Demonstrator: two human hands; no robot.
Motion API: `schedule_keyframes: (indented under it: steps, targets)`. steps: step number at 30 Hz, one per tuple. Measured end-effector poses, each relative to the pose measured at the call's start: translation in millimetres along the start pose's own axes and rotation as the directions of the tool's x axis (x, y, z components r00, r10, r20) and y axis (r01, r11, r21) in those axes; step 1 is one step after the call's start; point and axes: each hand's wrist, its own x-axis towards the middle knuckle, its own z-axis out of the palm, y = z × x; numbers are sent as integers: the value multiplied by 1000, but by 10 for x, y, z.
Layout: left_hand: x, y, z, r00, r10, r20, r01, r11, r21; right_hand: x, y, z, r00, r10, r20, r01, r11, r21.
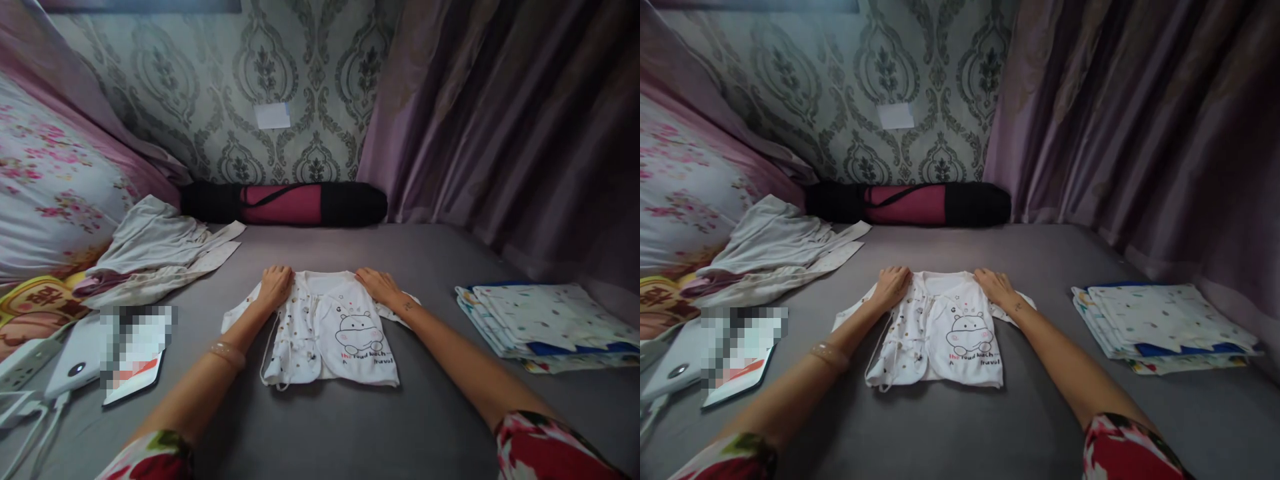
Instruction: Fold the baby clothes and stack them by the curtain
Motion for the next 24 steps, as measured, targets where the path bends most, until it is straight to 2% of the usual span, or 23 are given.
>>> schedule_keyframes:
  steps: [16,20,24]
  targets:
    - [798,-266,165,1000,8,-11,-8,1000,19,873,239,19,997,-72,-5,72,997,-16]
    - [963,-273,169,1000,-8,-7,8,1000,24,1016,263,7,999,-34,-14,34,999,18]
    - [989,-217,82,999,-43,10,43,998,44,1019,183,-20,995,89,-46,-87,996,31]
